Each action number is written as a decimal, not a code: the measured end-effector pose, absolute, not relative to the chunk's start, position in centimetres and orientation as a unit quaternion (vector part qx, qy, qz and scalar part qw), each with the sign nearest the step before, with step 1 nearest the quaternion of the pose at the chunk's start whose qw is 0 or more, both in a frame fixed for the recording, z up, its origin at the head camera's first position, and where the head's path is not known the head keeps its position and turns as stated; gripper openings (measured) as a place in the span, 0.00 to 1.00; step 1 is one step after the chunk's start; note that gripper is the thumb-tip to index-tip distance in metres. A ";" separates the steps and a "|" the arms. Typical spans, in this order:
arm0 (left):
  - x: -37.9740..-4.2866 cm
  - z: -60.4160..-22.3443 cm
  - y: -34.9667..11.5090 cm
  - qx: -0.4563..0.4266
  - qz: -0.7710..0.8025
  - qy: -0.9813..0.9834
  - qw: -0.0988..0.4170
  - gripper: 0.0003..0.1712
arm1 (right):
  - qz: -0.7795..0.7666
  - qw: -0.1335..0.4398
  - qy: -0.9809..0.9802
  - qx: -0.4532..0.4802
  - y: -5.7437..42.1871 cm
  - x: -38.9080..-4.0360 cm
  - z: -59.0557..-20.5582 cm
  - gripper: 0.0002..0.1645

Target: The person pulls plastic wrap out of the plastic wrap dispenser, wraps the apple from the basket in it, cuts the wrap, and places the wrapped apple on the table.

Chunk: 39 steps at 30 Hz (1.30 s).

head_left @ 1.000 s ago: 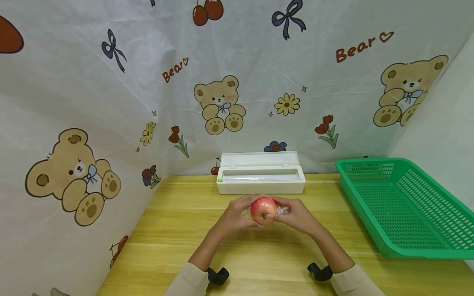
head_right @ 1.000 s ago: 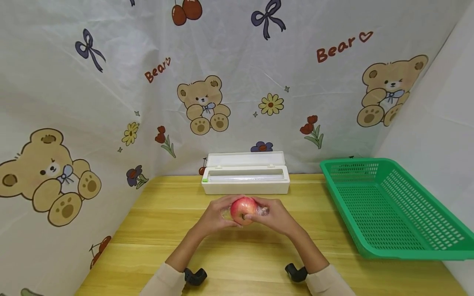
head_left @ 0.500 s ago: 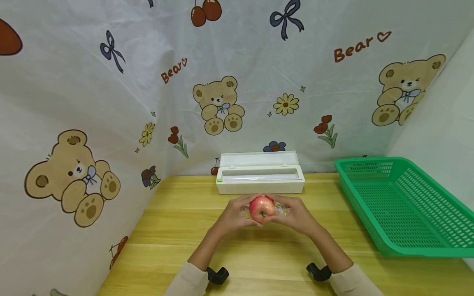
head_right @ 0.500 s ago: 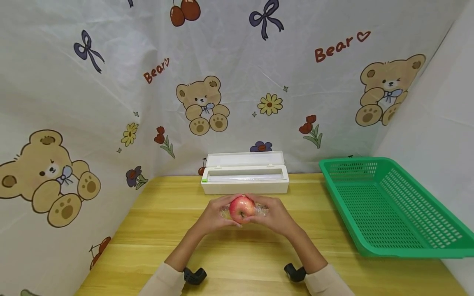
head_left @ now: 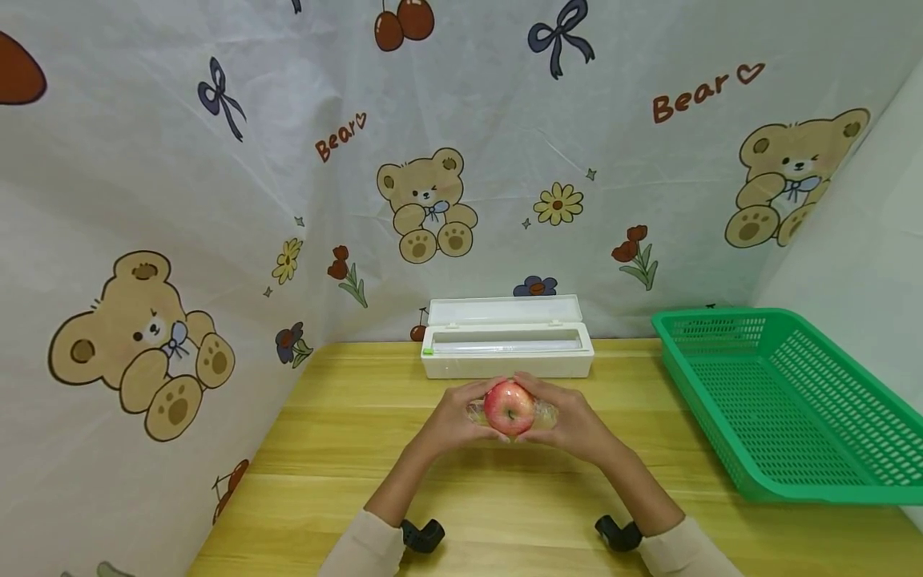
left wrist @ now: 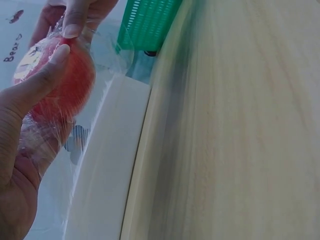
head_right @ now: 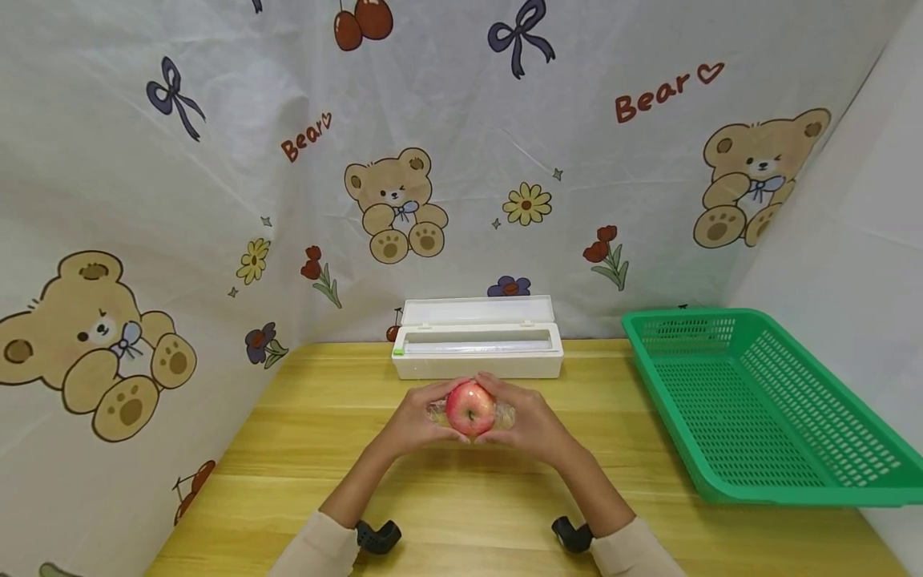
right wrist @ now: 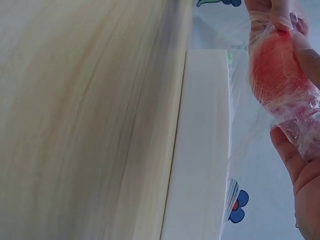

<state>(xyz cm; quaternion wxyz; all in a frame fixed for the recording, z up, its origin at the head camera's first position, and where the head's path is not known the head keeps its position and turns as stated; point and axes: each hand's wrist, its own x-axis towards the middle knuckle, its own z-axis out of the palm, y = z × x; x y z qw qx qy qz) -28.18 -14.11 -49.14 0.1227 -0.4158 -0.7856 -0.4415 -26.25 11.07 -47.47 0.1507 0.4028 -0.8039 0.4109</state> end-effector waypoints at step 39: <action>-27.5 -48.1 -14.2 -0.369 -0.498 -0.783 0.054 0.51 | 0.398 0.177 -0.800 0.412 10.7 -25.9 -47.1 0.53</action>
